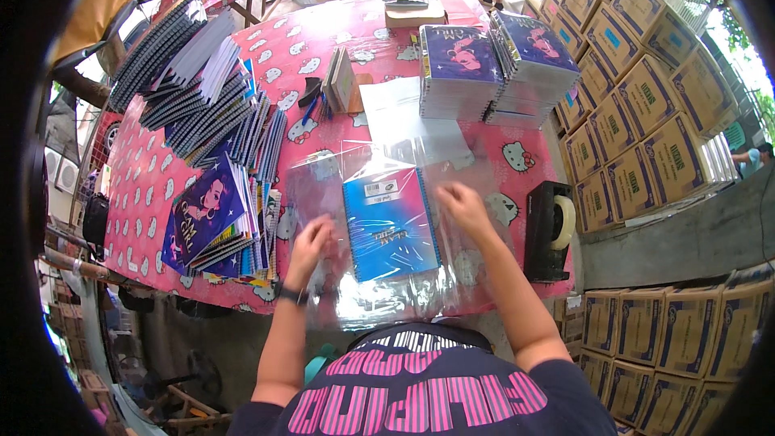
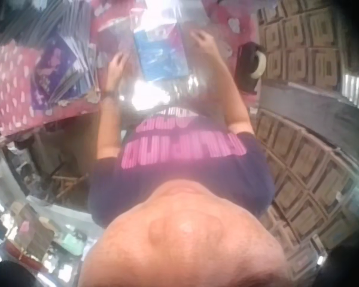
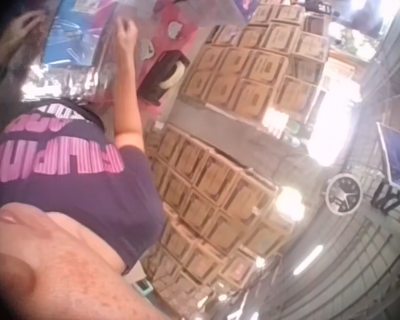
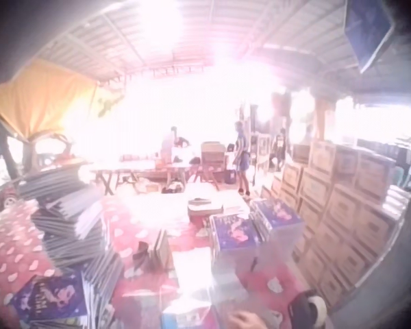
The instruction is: The person places individual notebooks into clear plastic bags, folds the bags, and secures them with adhesive tape.
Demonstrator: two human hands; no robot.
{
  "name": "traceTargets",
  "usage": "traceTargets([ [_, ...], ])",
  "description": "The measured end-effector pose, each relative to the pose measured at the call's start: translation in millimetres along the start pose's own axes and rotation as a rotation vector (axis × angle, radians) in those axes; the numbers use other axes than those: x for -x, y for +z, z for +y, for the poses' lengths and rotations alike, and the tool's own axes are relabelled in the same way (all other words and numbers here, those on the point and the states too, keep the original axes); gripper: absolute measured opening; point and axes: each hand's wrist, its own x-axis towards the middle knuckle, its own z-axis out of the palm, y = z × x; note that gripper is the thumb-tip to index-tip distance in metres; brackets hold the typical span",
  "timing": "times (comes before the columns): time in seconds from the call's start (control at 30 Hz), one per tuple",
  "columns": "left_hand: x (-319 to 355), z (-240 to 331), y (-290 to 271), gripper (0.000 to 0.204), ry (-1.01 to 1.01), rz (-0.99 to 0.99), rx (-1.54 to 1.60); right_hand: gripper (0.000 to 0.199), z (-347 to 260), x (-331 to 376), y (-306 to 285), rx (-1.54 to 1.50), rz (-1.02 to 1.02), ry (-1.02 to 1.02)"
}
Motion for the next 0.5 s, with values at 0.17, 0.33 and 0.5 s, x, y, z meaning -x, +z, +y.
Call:
traceTargets([
  [0.17,-101,-4,35,0.047,0.147,-0.069,0.039,0.044,18,-94,50,-0.153,0.003,-0.062],
  [0.33,-115,-8,38,0.049,0.329,0.051,0.053,0.044,18,-99,49,-0.269,-0.073,0.057],
  [0.5,-112,4,34,0.044,0.114,-0.142,-0.189,0.029,17,-104,51,-0.149,-0.021,0.178],
])
